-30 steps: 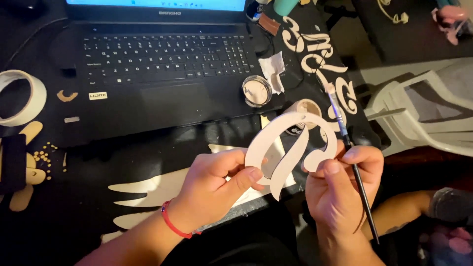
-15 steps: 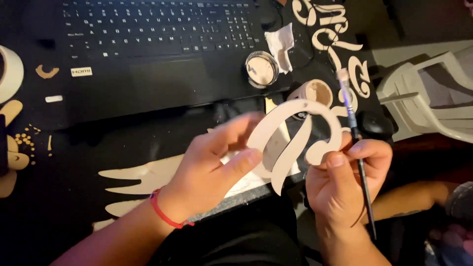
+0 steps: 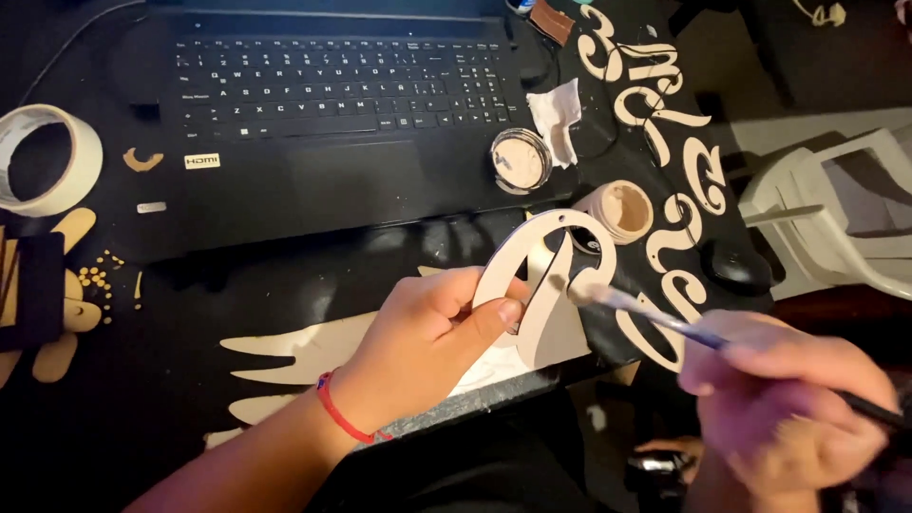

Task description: Painting laser-cut wooden letters with a small brush at a design station.

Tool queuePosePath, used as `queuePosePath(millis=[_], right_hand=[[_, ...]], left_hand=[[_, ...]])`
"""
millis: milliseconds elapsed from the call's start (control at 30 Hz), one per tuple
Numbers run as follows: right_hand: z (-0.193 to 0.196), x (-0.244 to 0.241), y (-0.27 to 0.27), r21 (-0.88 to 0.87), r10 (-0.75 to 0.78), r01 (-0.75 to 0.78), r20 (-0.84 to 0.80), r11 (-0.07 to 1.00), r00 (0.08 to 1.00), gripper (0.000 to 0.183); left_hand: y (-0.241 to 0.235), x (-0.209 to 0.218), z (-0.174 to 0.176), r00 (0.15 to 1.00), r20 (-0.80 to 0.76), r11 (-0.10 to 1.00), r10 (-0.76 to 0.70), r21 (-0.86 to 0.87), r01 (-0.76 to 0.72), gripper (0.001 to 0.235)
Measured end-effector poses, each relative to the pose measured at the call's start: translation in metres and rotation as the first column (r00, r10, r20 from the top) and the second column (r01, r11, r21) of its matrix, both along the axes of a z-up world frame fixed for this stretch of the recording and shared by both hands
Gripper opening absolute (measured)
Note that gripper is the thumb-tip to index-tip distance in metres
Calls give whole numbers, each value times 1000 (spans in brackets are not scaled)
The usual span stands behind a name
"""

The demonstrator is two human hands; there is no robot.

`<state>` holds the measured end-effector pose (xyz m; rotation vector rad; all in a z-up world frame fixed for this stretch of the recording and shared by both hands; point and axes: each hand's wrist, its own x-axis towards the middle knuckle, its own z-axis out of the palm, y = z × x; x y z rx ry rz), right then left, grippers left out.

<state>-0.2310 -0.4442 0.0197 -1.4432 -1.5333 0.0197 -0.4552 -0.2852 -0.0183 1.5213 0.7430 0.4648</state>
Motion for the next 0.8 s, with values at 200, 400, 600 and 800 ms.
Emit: queuePosePath(millis=[200,400,600,800], right_hand=[[7,-21,34,63,81,-71,-167,995,983,41],[26,-22,47,-4,111,-111,3,994,994,37],[25,-2,46,146,200,-220,139,964,970,37],[35,-3,38,-80,251,-255,-55,964,967,26]], left_hand=[[-1,-2,2,1000,-5,998,-17,56,17,23],[-2,-2,0,998,9,994,-61,86,60,19],[-1,-4,7,999,-10,999,-52,4,52,21],[-1,-4,4,998,1,997,-62,46,62,21]])
